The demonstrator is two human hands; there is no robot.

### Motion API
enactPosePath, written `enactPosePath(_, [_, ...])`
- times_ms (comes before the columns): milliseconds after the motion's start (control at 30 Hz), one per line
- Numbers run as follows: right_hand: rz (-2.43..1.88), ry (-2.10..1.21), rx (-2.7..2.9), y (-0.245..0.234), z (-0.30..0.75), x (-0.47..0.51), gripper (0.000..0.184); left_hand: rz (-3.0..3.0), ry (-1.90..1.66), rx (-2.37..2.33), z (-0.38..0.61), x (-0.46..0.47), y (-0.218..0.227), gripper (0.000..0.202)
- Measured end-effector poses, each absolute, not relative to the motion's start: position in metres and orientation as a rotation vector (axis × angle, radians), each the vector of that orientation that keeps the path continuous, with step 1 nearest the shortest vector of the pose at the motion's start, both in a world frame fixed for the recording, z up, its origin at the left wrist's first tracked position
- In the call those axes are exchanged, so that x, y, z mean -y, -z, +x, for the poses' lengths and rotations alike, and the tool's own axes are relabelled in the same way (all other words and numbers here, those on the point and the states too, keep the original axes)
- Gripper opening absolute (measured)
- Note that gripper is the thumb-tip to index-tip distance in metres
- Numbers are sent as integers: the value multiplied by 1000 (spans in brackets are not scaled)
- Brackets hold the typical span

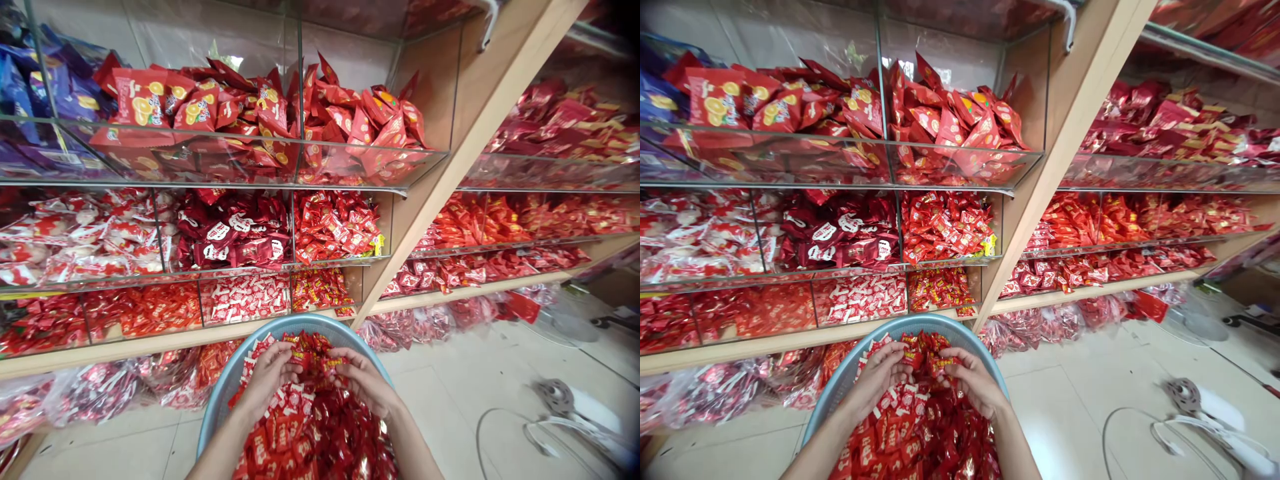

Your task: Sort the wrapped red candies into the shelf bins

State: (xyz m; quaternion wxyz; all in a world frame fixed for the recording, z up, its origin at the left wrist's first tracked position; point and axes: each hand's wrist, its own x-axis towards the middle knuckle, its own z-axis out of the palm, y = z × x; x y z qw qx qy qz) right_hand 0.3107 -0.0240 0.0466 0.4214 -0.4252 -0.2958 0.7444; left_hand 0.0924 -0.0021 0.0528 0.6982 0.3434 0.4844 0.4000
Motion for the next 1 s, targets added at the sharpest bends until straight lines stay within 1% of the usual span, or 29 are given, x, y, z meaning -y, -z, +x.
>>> enactPosePath(233, [-998, -1808, 588, -42, 316, 23, 32, 629, -910, -1036, 90, -1, -54, 27])
enactPosePath(433, [-992, -1806, 571, -40, 316, 24, 29, 707, -902, -1035, 93, -1, -48, 30])
enactPosePath(567, [-987, -1796, 557, -39, 315, 23, 29, 889, -875, -1170, 92, -3, -50, 30])
enactPosePath(700, [-997, -1775, 537, -41, 313, 23, 29, 1265, -736, -1353, 97, -4, -50, 27])
enactPosePath(800, [-1000, -1768, 529, -40, 313, 22, 29, 1568, -673, -1422, 105, -5, -39, 21])
enactPosePath(867, [-999, -1765, 529, -40, 313, 22, 29, 1661, -618, -1429, 112, -4, -29, 19])
enactPosePath(1000, [-1021, -1756, 528, -38, 311, 22, 30, 1769, -485, -1447, 122, -3, -16, 26])
